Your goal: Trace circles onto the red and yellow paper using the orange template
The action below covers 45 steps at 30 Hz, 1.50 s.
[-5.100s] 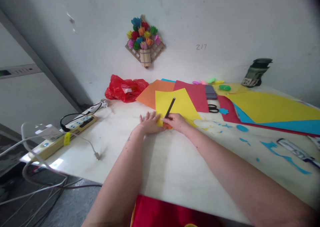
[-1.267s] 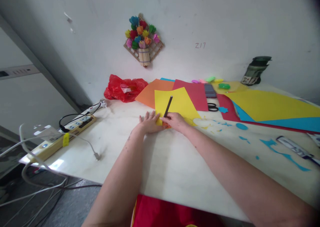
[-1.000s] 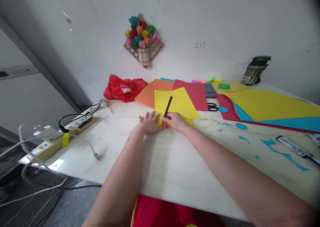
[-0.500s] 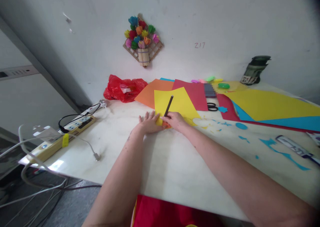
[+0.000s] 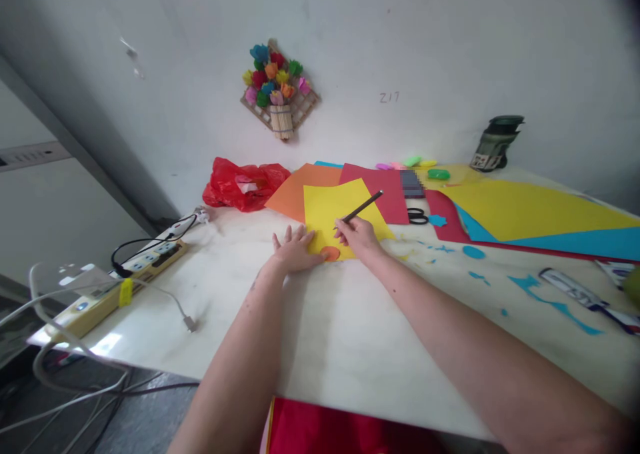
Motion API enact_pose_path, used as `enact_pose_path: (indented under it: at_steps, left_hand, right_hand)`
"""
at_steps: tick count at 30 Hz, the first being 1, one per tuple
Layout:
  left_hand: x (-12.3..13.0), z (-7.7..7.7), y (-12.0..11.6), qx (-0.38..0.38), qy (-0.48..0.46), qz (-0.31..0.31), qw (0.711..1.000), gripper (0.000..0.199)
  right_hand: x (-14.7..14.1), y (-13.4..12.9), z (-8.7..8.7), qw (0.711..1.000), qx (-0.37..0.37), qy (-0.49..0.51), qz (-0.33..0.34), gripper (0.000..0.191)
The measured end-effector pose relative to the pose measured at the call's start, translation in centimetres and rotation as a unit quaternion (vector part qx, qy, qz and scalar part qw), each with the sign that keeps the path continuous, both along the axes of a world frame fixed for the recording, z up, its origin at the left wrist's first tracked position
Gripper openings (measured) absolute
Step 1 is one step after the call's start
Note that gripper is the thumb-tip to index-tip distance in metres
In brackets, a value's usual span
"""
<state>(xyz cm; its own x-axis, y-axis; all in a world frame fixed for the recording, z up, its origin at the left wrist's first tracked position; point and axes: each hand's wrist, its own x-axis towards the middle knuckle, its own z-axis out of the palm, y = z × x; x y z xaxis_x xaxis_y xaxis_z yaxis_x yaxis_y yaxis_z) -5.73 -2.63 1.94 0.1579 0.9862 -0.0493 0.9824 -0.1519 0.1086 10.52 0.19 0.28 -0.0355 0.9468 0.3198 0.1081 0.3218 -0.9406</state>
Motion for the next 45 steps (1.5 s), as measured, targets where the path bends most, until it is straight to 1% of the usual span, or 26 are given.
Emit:
enact_pose_path:
  at_steps: [3, 5, 7, 10, 14, 17, 20, 22, 24, 26, 29, 31, 33, 39, 42, 45]
  left_hand:
    - [0.5, -0.1, 0.1, 0.101, -0.014, -0.001, 0.995, 0.07]
    - [1.0, -0.1, 0.1, 0.138, -0.024, -0.014, 0.99, 0.061]
    - [1.4, -0.2, 0.1, 0.139, -0.035, -0.019, 0.989, 0.054]
    - [1.8, -0.3, 0.1, 0.117, -0.051, -0.017, 0.992, 0.05]
    - [1.8, -0.2, 0.2, 0.087, -0.074, -0.021, 0.993, 0.047]
    - [1.9, -0.1, 0.3, 0.068, -0.097, -0.022, 0.993, 0.04]
    - [1.8, 0.0, 0.4, 0.096, -0.158, -0.018, 0.983, 0.031]
    - [1.7, 0.2, 0.6, 0.138, -0.248, -0.002, 0.959, 0.027]
    - [1.6, 0.3, 0.8, 0.164, -0.376, 0.014, 0.912, 0.025]
    - [1.7, 0.5, 1.0, 0.178, -0.473, 0.036, 0.862, 0.026]
    - [2.1, 0.5, 1.1, 0.165, -0.578, 0.047, 0.798, 0.029]
    - [2.5, 0.5, 1.0, 0.138, -0.629, 0.035, 0.764, 0.03]
    - [2.8, 0.4, 1.0, 0.118, -0.651, 0.023, 0.75, 0.031]
    - [3.1, 0.1, 1.2, 0.101, -0.663, 0.001, 0.742, 0.032]
    - [3.1, 0.2, 1.1, 0.099, -0.676, -0.008, 0.73, 0.032]
    - [3.3, 0.3, 1.0, 0.094, -0.678, -0.009, 0.729, 0.032]
  right_hand:
    - [0.9, 0.2, 0.5, 0.998, 0.0, 0.044, -0.035, 0.026]
    - [1.3, 0.4, 0.7, 0.997, 0.005, 0.058, -0.046, 0.023]
    - [1.7, 0.5, 0.9, 0.997, 0.013, 0.055, -0.046, 0.021]
    - [2.1, 0.5, 1.3, 0.998, 0.027, 0.037, -0.048, 0.018]
    - [2.8, 0.4, 2.3, 0.995, 0.047, 0.027, -0.078, 0.017]
    - [3.5, 0.6, 3.0, 0.993, 0.053, 0.032, -0.1, 0.019]
    - [4.3, 0.9, 3.6, 0.992, 0.05, 0.039, -0.108, 0.022]
    - [4.8, 1.0, 4.0, 0.992, 0.052, 0.042, -0.11, 0.022]
    - [5.4, 1.1, 4.4, 0.99, 0.058, 0.049, -0.117, 0.022]
    - [5.8, 1.1, 4.8, 0.99, 0.06, 0.054, -0.115, 0.022]
    - [6.3, 1.1, 5.1, 0.993, 0.05, 0.053, -0.095, 0.022]
    - [6.3, 1.2, 5.1, 0.994, 0.046, 0.043, -0.087, 0.022]
    - [6.1, 1.1, 5.0, 0.996, 0.046, 0.022, -0.077, 0.022]
    - [4.6, 0.0, 4.4, 0.996, 0.022, -0.083, -0.019, 0.038]
    - [4.0, -0.4, 3.6, 0.989, -0.001, -0.146, 0.018, 0.043]
    - [3.5, -0.4, 2.7, 0.984, -0.01, -0.171, 0.048, 0.041]
